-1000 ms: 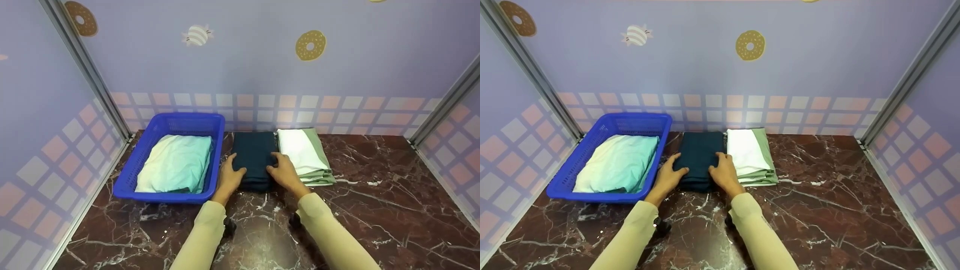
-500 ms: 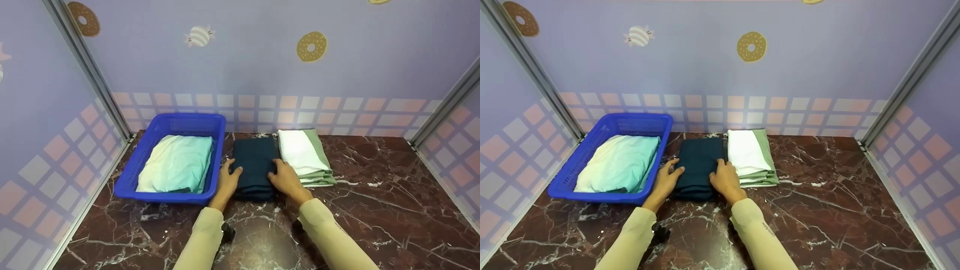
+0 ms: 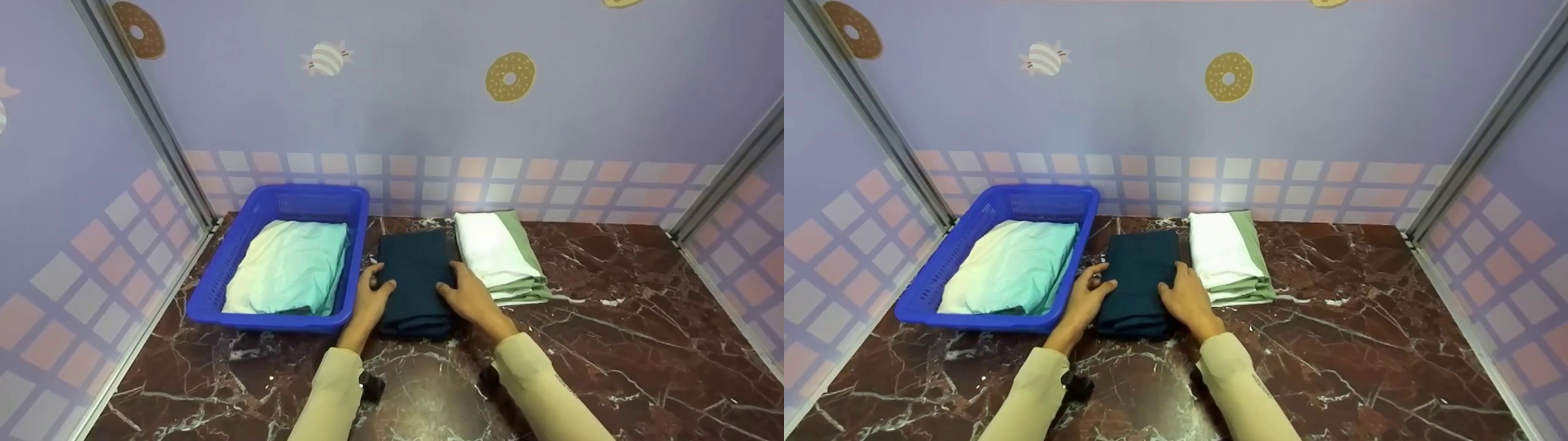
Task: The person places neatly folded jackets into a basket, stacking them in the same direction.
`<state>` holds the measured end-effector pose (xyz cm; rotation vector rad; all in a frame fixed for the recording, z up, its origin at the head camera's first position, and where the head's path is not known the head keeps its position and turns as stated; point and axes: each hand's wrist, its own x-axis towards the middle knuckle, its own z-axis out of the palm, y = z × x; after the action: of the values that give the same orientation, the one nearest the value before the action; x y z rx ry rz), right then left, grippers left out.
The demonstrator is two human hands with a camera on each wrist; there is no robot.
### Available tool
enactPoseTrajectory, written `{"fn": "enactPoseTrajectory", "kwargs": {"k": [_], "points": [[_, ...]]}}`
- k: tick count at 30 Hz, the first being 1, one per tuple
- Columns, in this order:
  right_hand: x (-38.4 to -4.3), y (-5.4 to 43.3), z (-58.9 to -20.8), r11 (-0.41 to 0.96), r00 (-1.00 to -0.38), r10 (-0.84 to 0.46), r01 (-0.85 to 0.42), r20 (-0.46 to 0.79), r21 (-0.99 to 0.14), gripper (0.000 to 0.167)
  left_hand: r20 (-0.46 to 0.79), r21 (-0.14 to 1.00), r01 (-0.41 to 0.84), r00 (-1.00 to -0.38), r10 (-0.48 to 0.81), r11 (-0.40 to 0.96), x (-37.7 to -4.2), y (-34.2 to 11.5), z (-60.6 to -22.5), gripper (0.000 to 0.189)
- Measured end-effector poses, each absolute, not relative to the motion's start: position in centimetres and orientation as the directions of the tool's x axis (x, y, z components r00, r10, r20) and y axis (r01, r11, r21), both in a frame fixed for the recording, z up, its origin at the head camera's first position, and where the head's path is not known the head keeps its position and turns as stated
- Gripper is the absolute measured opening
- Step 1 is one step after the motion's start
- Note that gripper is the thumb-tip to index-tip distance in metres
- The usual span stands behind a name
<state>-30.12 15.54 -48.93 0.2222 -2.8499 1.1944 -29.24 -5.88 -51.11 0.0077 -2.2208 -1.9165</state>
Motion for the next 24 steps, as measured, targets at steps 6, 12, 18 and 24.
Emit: {"fn": "enactPoseTrajectory", "kwargs": {"k": [6,12,18,24], "points": [[-29.8,16.1,-49.1,0.596,-0.992,-0.089,-0.124,0.089,-0.793,0.062,0.161,0.985,0.149,-0.978,-0.131,0.091,-28.9,-6.3,-51.4,0.055],[-29.8,16.3,-49.5,0.529,-0.994,-0.104,-0.072,0.019,-0.846,0.068,0.115,0.992,0.108,-0.988,-0.107,0.062,-28.3,-6.6,-51.6,0.064],[-29.5,16.2,-50.3,0.382,-0.993,-0.119,-0.023,-0.025,-0.924,0.075,0.093,0.995,0.089,-0.992,-0.087,0.053,-28.1,-6.6,-51.6,0.067],[-29.6,17.1,-50.8,0.361,-0.993,-0.108,-0.083,0.047,-0.929,0.068,0.03,1.0,0.029,-0.999,-0.042,0.005,-28.2,-6.6,-51.6,0.068]]}}
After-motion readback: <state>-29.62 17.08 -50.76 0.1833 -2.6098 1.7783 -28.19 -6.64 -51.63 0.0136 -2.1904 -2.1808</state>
